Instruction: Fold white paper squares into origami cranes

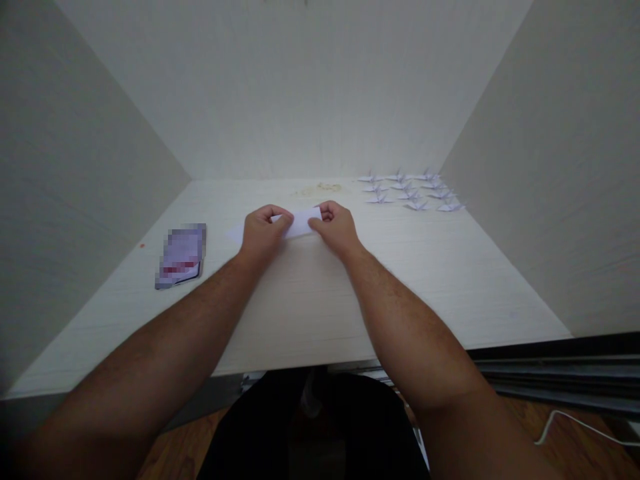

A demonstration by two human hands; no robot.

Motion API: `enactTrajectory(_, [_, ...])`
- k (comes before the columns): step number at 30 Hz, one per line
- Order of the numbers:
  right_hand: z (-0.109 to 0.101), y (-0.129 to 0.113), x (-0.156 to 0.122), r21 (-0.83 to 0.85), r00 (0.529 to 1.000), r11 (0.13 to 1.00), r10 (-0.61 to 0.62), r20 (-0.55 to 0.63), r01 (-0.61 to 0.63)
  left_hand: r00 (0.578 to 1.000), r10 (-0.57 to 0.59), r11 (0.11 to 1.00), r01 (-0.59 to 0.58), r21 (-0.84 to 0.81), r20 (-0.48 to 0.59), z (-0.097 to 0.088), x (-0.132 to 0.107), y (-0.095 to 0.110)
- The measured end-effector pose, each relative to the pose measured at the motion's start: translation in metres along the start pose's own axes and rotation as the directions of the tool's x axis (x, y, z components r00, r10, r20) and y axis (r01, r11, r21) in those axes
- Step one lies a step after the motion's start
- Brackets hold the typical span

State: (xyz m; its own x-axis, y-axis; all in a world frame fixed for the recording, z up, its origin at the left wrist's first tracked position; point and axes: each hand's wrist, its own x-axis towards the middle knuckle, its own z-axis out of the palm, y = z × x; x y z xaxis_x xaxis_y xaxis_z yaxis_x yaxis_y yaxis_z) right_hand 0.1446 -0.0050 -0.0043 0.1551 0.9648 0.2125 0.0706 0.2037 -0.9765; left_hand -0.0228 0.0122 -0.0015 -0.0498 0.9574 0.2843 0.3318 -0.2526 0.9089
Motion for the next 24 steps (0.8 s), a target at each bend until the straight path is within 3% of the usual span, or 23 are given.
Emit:
enactTrajectory(4, [0.001, -0.003, -0.003, -0.199, 0.99, 0.97, -0.133, 0.036, 0.138, 0.986, 0.121, 0.981, -0.136, 0.138, 0.112, 0.0, -0.005, 0.004])
enactTrajectory(10, [0.001, -0.006, -0.006, -0.277, 0.982, 0.942, -0.171, 0.083, 0.188, 0.963, 0.201, 0.959, -0.231, 0.163, 0.179, 0.001, -0.008, 0.007])
enactTrajectory(13, [0.001, -0.006, -0.006, -0.252, 0.984, 0.952, -0.165, 0.06, 0.175, 0.969, 0.189, 0.963, -0.215, 0.164, 0.162, 0.001, -0.008, 0.008])
enactTrajectory(19, [-0.001, -0.004, 0.0, -0.164, 0.996, 0.985, -0.071, -0.061, 0.06, 0.992, 0.121, 0.986, -0.124, 0.113, 0.03, 0.0, -0.004, 0.004])
enactTrajectory(24, [-0.005, -0.001, 0.005, -0.134, 0.985, 0.99, -0.052, -0.167, 0.029, 0.995, 0.094, 0.992, -0.095, 0.087, 0.014, -0.001, -0.004, 0.005])
